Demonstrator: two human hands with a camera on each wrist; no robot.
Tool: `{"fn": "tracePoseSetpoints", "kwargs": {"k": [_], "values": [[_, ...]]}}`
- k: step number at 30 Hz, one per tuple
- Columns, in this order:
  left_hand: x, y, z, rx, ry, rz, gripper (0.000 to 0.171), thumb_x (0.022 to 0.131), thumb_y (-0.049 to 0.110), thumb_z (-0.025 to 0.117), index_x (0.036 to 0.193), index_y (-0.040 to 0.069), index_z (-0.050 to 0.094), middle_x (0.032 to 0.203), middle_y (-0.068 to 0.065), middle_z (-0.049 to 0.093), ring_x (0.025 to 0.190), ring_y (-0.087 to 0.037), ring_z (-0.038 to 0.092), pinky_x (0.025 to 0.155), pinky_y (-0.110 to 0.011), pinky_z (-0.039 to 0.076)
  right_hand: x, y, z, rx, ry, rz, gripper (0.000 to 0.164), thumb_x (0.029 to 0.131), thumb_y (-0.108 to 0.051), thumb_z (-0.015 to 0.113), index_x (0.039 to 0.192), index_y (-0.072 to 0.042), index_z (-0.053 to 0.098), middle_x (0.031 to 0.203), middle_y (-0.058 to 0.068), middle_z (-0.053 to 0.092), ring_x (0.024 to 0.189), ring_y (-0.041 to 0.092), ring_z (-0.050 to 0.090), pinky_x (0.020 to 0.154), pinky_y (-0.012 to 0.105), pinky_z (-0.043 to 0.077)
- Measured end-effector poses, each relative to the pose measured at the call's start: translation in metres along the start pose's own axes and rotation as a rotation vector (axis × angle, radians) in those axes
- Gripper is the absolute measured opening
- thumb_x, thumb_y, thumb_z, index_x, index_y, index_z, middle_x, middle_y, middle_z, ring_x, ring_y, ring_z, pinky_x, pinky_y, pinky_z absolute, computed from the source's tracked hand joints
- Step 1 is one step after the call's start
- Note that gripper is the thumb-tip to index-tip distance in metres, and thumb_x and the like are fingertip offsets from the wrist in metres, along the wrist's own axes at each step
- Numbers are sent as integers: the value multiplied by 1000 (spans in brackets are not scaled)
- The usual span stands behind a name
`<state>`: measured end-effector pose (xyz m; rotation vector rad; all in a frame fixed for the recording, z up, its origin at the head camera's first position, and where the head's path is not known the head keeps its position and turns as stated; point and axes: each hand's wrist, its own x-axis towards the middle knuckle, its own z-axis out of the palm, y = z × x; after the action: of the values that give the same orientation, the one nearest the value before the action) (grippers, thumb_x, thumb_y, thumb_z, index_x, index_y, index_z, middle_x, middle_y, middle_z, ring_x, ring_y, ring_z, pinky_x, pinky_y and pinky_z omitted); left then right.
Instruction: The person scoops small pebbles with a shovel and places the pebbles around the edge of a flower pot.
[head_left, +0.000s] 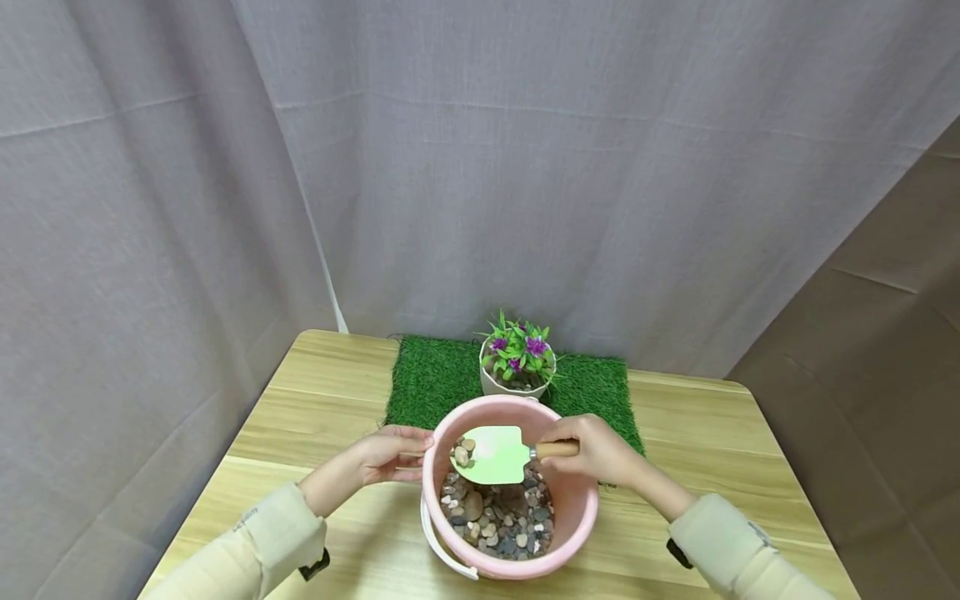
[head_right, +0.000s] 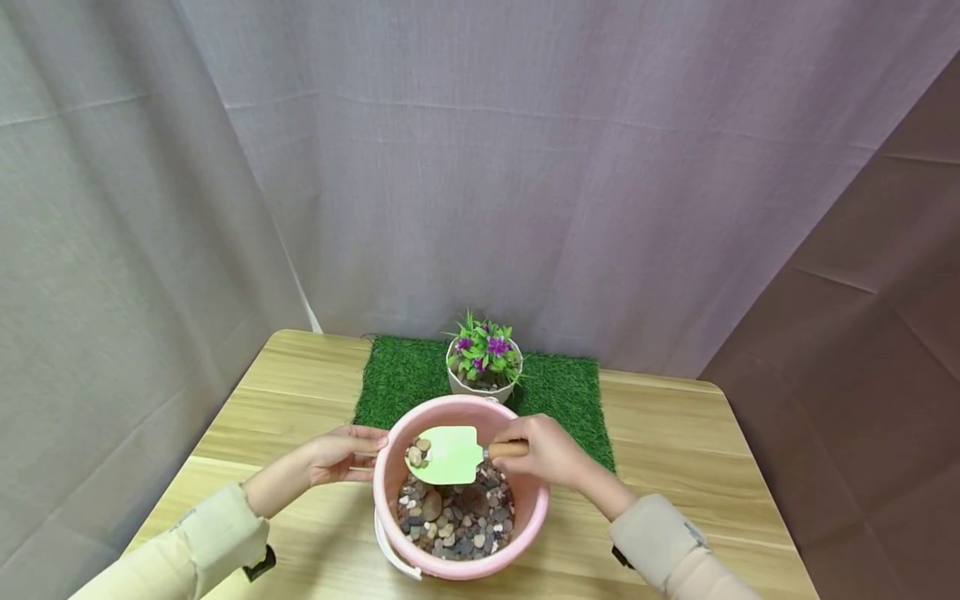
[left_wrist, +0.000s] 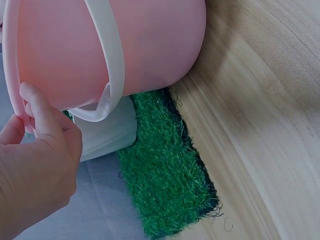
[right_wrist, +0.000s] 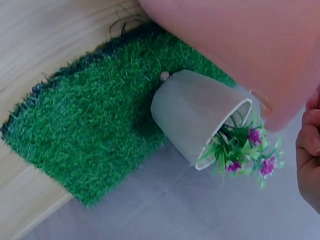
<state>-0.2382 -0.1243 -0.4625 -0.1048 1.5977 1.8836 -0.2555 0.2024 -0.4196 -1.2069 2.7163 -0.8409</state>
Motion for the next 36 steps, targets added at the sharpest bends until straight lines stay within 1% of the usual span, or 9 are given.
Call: {"fn": "tracePoseSetpoints", "kwargs": {"k": [4,6,11,15,19,24,29,33,36], "values": [[1,-1,-1,-2,-8,4,47,95,9,53,135,-11,38,81,3,66,76,-6,64,78,-25,61,-1,2,-7,-60,3,-10,20,75,-10,74,95,-5,74,86,4,71,76,12,66,70,24,59],[1,0,0,-2,-7,5,47,94,9,53,134,-11,39,81,3,66,76,-6,64,79,-25,61,-2,4,-9,-67,6,4,20,76,-11,75,95,-5,74,84,2,71,74,9,64,67,22,58],[0,1,1,1,7,0,45,94,8,53,133,-11,41,79,3,65,75,-6,63,80,-27,61,-8,10,-13,4,36,45,17,78,-11,74,94,-5,74,80,0,70,66,-1,57,57,17,55],[-1,1,1,-1,7,-1,45,94,8,52,134,-11,40,80,2,65,75,-6,63,81,-27,61,-13,13,-19,53,59,79,15,79,-12,74,93,-5,73,78,2,70,60,-5,53,50,16,52],[-2,1,1,-7,-3,0,46,94,8,52,134,-11,39,80,3,66,76,-6,63,81,-27,61,-19,15,-29,30,81,112,18,78,-15,75,92,-4,72,77,1,69,60,-5,53,51,16,53],[-3,2,0,-16,-1,-2,44,94,7,52,133,-11,41,81,2,66,76,-7,64,79,-25,61,-26,17,-41,20,82,149,20,79,-15,74,94,-2,71,80,4,69,62,-4,54,53,16,54],[-3,3,1,-15,3,-2,43,94,7,53,132,-10,42,83,1,67,76,-7,64,79,-25,61,-31,21,-52,-23,138,152,19,77,-12,75,92,-1,71,77,4,70,60,-5,53,50,17,52],[-3,3,1,-12,2,-2,43,94,7,53,132,-10,43,83,1,67,76,-7,64,79,-25,61,-36,27,-60,-37,158,206,20,78,-13,75,94,-1,72,79,5,70,61,-5,53,52,17,52],[-3,3,1,-12,0,0,43,94,6,52,132,-11,43,83,1,66,75,-7,64,78,-24,61,-39,34,-66,-53,174,248,22,79,-14,74,95,1,72,82,9,71,62,-4,54,52,18,52]]}}
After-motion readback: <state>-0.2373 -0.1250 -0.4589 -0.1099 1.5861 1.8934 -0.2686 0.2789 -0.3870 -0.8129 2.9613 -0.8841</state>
